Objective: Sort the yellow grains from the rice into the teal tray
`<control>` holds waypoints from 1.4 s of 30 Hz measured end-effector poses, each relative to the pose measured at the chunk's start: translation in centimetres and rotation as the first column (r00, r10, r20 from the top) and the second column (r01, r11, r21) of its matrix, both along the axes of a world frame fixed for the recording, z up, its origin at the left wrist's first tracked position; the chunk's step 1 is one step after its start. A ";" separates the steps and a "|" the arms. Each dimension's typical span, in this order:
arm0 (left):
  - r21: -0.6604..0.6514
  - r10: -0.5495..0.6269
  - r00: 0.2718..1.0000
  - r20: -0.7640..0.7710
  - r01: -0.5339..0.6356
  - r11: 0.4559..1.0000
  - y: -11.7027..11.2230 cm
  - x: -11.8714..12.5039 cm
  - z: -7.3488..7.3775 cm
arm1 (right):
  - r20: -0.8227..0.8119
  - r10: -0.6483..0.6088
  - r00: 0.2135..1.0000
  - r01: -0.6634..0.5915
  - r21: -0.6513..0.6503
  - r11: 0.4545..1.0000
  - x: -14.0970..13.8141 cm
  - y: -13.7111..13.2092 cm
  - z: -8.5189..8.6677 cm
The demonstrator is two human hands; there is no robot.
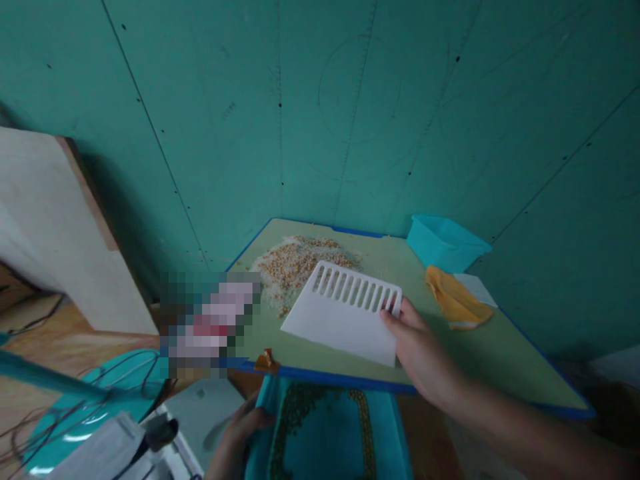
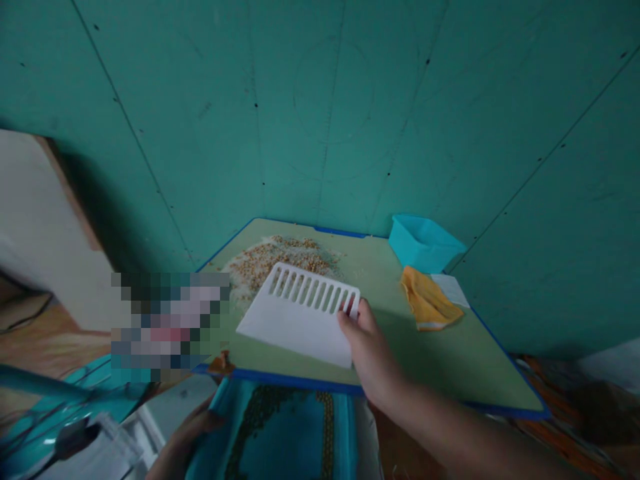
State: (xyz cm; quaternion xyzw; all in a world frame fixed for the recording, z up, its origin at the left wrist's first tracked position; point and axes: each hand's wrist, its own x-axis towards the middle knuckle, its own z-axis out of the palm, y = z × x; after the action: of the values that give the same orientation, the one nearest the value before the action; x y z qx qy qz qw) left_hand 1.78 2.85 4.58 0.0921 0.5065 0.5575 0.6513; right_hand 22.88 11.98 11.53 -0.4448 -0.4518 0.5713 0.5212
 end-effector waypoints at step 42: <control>-0.049 0.088 0.996 -0.009 -0.089 0.995 -1.0 -4.9 -3.3 | 0.174 0.100 0.980 -0.112 0.064 0.992 -4.2 4.3 -0.8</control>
State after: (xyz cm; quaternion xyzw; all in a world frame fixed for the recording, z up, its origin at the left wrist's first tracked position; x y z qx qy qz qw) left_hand -3.14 1.83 1.25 0.0553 0.5257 0.5728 0.6264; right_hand 18.67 16.24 10.77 -0.4479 -0.5384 0.5411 0.4655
